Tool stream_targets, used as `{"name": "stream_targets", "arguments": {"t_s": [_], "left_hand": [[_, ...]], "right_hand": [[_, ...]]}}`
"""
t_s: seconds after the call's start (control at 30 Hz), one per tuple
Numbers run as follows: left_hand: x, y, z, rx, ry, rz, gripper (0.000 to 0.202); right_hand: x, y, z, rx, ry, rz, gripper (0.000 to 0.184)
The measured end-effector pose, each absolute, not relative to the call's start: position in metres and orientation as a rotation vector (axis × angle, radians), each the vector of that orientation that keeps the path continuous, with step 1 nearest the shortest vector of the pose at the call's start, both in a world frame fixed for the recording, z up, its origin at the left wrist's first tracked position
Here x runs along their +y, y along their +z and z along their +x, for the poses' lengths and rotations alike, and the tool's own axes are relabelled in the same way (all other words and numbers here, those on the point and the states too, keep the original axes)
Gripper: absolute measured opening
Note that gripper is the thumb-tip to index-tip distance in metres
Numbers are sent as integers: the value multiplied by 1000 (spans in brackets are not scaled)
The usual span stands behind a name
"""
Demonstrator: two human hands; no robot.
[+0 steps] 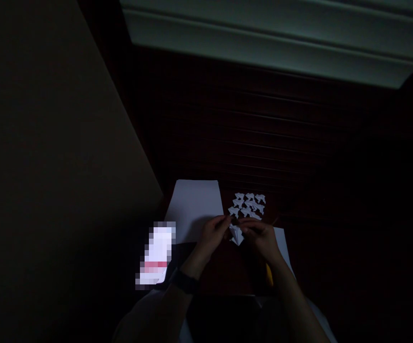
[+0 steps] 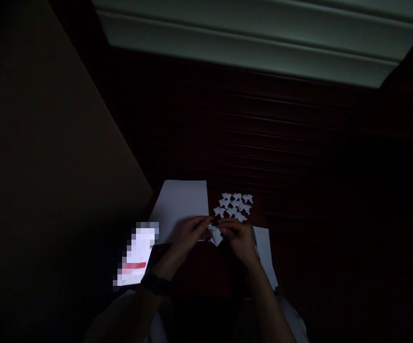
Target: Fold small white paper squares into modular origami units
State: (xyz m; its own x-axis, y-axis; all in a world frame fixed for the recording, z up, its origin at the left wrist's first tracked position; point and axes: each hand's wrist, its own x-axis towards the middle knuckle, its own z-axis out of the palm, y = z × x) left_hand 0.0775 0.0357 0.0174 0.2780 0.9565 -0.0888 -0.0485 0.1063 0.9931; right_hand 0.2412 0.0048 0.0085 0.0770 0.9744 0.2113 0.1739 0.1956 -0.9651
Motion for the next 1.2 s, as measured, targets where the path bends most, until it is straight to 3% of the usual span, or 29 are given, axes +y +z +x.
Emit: {"name": "stream_targets", "arguments": {"t_s": [0.47,0.9,1.2], "left_hand": [[30,15,68,764,611,949,35],[32,10,71,843,838,852,34],[32,14,74,1011,728,950,43]], "right_hand": [[4,6,239,-1297,955,-1251,9],[-2,15,230,-1559,741,-1294,11],[-4,13,231,-1812,573,-1308,18]]}}
